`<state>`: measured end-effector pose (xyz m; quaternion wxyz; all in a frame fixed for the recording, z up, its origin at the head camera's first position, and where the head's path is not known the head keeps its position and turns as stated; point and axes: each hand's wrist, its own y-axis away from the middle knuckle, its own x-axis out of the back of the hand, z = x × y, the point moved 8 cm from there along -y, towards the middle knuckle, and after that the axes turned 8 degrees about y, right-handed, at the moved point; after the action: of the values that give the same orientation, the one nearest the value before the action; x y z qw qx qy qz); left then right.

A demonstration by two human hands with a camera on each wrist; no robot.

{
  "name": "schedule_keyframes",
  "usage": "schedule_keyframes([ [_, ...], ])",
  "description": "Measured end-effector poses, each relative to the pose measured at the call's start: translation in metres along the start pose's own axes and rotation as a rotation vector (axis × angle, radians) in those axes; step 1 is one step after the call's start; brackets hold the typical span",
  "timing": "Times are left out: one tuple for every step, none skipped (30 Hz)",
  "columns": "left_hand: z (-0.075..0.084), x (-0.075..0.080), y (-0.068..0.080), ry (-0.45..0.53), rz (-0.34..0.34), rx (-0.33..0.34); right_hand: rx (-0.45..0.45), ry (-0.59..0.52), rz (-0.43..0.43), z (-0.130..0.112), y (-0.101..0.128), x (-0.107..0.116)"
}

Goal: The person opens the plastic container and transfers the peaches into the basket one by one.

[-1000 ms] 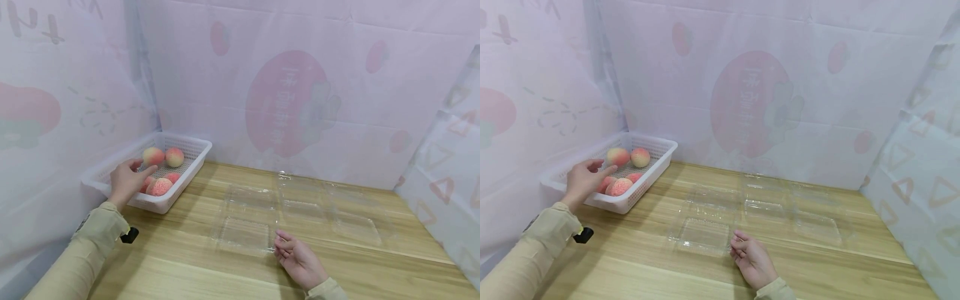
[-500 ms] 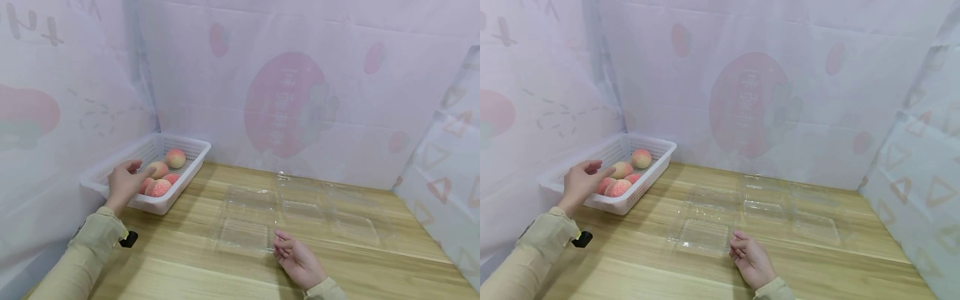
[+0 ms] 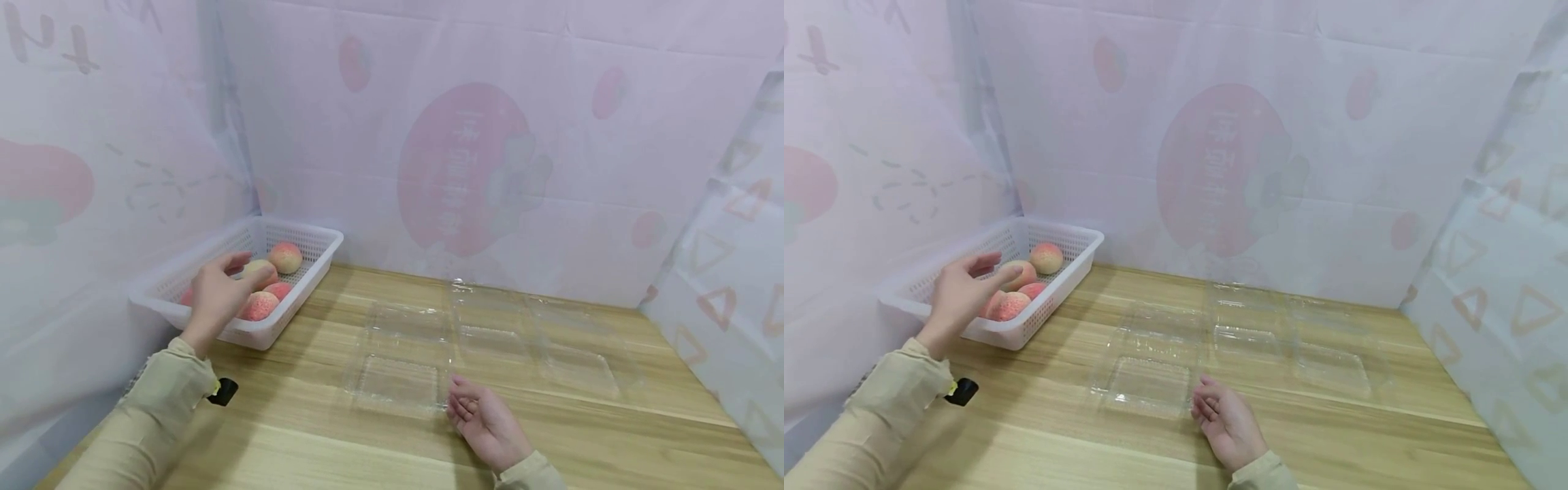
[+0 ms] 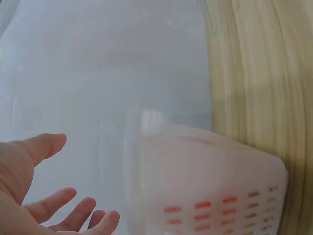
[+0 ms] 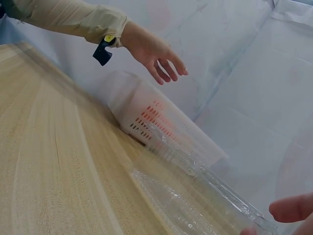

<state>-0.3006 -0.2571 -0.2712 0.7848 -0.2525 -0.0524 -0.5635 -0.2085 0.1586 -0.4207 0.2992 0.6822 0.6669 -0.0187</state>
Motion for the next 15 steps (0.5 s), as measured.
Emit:
schedule_keyframes([
  [0.004, -0.002, 0.002, 0.007, -0.007, -0.007, 0.001, -0.001, 0.002, 0.000, 0.000, 0.000],
  [0.008, -0.005, 0.003, 0.013, -0.015, -0.014, 0.002, 0.000, 0.004, -0.001, 0.001, 0.001],
  [0.011, -0.007, 0.005, 0.022, -0.023, -0.019, 0.003, -0.003, 0.006, -0.001, 0.001, 0.001],
  [0.015, -0.010, 0.007, 0.029, -0.029, -0.025, 0.003, -0.006, 0.009, -0.001, 0.002, 0.001],
  [0.017, -0.012, 0.008, 0.039, -0.037, -0.030, 0.002, -0.008, 0.011, -0.001, 0.002, 0.001],
  [0.020, -0.014, 0.010, 0.042, -0.043, -0.036, 0.000, -0.009, 0.011, -0.002, 0.003, 0.001],
  [0.023, -0.016, 0.011, 0.047, -0.047, -0.046, 0.000, -0.012, 0.013, -0.002, 0.003, 0.001],
  [0.026, -0.018, 0.013, 0.049, -0.049, -0.056, -0.001, -0.014, 0.014, -0.003, 0.004, 0.001],
  [0.028, -0.021, 0.014, 0.050, -0.049, -0.069, -0.005, -0.020, 0.016, -0.003, 0.004, 0.001],
  [0.031, -0.023, 0.016, 0.049, -0.049, -0.084, -0.005, -0.019, 0.016, -0.004, 0.004, 0.001],
  [0.033, -0.025, 0.017, 0.047, -0.045, -0.101, -0.003, -0.019, 0.016, -0.005, 0.005, 0.002],
  [0.036, -0.028, 0.019, 0.047, -0.040, -0.120, 0.000, -0.018, 0.019, -0.006, 0.005, 0.002],
  [0.039, -0.031, 0.021, 0.054, -0.038, -0.141, 0.005, -0.021, 0.020, -0.008, 0.006, 0.002],
  [0.041, -0.034, 0.022, 0.059, -0.039, -0.163, 0.010, -0.019, 0.024, -0.011, 0.007, 0.003],
  [0.044, -0.038, 0.024, 0.064, -0.043, -0.182, 0.016, -0.019, 0.028, -0.013, 0.007, 0.005],
])
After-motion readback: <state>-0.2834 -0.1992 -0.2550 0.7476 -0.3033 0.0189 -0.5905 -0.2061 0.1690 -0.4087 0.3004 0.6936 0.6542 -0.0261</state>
